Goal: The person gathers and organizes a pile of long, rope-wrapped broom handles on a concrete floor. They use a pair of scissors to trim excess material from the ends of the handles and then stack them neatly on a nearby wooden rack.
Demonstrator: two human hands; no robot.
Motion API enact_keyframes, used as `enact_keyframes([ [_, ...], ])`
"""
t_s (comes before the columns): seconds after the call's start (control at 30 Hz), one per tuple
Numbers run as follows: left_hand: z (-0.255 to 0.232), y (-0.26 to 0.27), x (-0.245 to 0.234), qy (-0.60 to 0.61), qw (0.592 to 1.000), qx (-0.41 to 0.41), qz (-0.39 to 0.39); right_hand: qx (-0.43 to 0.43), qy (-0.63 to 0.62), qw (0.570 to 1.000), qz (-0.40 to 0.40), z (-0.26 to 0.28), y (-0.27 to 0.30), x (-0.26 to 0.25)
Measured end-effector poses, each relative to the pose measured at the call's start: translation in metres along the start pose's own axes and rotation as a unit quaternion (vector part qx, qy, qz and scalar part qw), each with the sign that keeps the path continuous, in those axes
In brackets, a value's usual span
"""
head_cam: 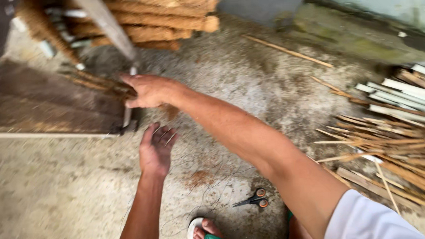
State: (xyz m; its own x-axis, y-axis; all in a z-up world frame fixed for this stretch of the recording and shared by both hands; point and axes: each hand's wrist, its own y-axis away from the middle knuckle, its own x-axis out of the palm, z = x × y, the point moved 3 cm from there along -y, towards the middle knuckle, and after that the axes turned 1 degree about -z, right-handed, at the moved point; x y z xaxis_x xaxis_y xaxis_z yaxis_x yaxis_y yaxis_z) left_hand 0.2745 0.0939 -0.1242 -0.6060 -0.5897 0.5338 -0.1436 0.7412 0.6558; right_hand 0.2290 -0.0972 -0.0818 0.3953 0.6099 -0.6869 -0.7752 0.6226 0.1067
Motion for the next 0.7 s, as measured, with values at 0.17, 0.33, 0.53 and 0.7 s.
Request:
enact_keyframes([
  [0.17,0.012,0.000,0.007,-0.052,0.998,-0.028,0.002,-0.030,-0.166,0.978,-0.126,-0.013,0.102,-0.037],
  [0.33,0.044,0.000,0.011,-0.149,0.988,-0.031,0.014,-0.007,0.009,0.991,-0.133,-0.051,0.284,-0.083],
  [0.53,0.113,0.015,0.054,-0.407,0.909,-0.057,0.072,0.336,0.207,0.919,-0.010,-0.126,0.548,-0.168],
  [0.7,0.164,0.047,0.130,-0.620,0.756,-0.096,0.185,0.610,0.109,0.778,-0.108,-0.130,0.736,-0.170],
])
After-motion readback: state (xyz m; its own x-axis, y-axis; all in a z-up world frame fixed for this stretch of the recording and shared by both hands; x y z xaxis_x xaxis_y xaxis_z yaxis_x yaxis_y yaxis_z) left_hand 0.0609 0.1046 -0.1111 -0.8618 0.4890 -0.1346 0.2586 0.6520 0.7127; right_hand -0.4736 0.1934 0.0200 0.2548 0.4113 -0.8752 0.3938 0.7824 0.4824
